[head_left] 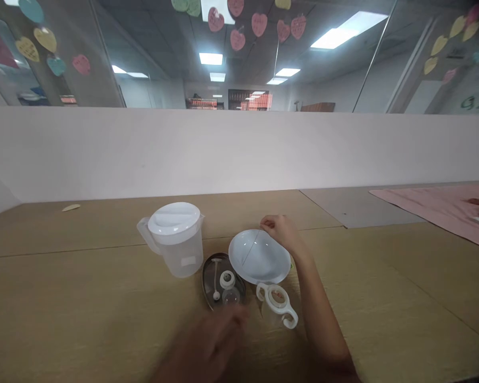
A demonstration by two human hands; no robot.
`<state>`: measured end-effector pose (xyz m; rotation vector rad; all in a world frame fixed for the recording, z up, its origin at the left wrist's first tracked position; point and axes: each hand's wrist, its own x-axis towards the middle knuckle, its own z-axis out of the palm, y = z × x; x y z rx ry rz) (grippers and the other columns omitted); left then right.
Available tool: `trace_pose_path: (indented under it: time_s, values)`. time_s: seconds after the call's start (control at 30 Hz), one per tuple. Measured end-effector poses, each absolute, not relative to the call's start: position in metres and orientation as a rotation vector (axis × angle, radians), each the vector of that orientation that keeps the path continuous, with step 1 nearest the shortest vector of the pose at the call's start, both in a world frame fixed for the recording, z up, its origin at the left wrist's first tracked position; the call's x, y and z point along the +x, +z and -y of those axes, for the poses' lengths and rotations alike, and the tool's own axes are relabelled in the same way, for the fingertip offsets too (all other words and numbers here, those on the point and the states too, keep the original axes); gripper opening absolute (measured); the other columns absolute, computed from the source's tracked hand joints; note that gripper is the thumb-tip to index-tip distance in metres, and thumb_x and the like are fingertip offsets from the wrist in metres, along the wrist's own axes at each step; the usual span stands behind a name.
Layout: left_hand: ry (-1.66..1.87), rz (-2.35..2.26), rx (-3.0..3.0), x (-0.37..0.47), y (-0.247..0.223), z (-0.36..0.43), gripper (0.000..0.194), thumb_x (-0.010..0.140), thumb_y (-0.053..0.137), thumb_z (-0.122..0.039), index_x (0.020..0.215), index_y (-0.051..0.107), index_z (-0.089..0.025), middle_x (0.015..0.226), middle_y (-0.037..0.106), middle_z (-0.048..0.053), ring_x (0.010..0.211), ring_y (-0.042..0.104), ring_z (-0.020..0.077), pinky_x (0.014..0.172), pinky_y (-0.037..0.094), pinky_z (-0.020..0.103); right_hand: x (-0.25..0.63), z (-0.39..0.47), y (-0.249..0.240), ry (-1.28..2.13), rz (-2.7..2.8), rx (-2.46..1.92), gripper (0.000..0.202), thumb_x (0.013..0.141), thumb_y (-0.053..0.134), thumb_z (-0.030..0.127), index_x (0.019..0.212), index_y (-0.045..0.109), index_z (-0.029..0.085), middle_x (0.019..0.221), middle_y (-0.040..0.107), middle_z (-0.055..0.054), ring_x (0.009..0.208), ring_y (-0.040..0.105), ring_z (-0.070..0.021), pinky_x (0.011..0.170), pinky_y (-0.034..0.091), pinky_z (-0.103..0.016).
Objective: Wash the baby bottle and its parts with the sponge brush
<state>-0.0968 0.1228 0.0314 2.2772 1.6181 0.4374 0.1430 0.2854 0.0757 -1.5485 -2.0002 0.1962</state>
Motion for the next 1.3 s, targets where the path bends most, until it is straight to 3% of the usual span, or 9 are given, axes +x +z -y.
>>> trace_pose_path:
  time_s: [0.17, 0.37, 0.67, 0.93, 1.13, 1.3]
  values:
    - [0.206, -2.005, 2.239, -0.091, 0.035, -0.199, 0.033, 0.093, 0.031, -0.018, 0.114, 0.057, -0.020, 0.107, 0.065, 0.009, 0.100, 0.060, 0.0198, 0.082, 0.044, 0.029, 0.141, -0.289, 0.074, 0.217, 2.004, -1.509, 0.012, 0.081, 0.056, 0.020, 0.082, 0.068, 0.019, 0.083, 0.071, -0.003, 0.077, 0.065, -0.0154, 0.067, 0.045, -0.022]
    - [-0.093, -2.151, 2.227, -0.083, 0.007, -0.242, 0.032, 0.089, 0.033, -0.014, 0.093, 0.064, -0.009, 0.086, 0.066, 0.017, 0.091, 0.064, 0.0288, 0.069, 0.047, 0.034, 0.136, -0.286, 0.079, 0.272, 1.998, -1.463, 0.006, 0.079, 0.061, 0.023, 0.075, 0.065, 0.018, 0.075, 0.069, -0.002, 0.070, 0.063, -0.0139, 0.062, 0.044, -0.021]
    - [-0.112, -2.111, 2.273, -0.078, -0.011, -0.259, 0.033, 0.083, 0.037, -0.003, 0.111, 0.054, -0.009, 0.088, 0.067, 0.016, 0.094, 0.064, 0.0292, 0.067, 0.046, 0.032, 0.130, -0.293, 0.073, 0.429, 1.970, -1.259, 0.006, 0.074, 0.064, 0.020, 0.072, 0.058, 0.018, 0.069, 0.063, 0.001, 0.067, 0.059, -0.0114, 0.063, 0.043, -0.022]
    - [-0.086, -2.112, 2.274, -0.074, 0.042, -0.241, 0.027, 0.087, 0.038, -0.011, 0.108, 0.055, -0.014, 0.087, 0.068, 0.012, 0.089, 0.065, 0.0257, 0.064, 0.043, 0.030, 0.133, -0.296, 0.073, 0.445, 1.831, -1.239, 0.018, 0.074, 0.062, 0.014, 0.092, 0.063, 0.018, 0.074, 0.066, 0.001, 0.067, 0.060, -0.0112, 0.064, 0.046, -0.023]
    - [0.157, -2.071, 2.336, -0.056, 0.093, -0.225, 0.027, 0.090, 0.036, -0.019, 0.088, 0.063, -0.020, 0.084, 0.068, 0.007, 0.084, 0.065, 0.0228, 0.061, 0.039, 0.028, 0.134, -0.303, 0.066, 0.439, 1.848, -1.201, 0.018, 0.074, 0.063, 0.014, 0.090, 0.067, 0.019, 0.075, 0.068, -0.002, 0.068, 0.062, -0.0132, 0.064, 0.047, -0.025]
    - [0.400, -1.869, 2.419, -0.045, 0.113, -0.240, 0.023, 0.088, 0.043, -0.021, 0.086, 0.065, -0.022, 0.089, 0.069, 0.004, 0.081, 0.063, 0.0197, 0.060, 0.036, 0.026, 0.139, -0.309, 0.059, 0.534, 1.882, -1.205, 0.016, 0.072, 0.063, 0.016, 0.087, 0.069, 0.018, 0.073, 0.068, -0.003, 0.068, 0.061, -0.0137, 0.063, 0.046, -0.024]
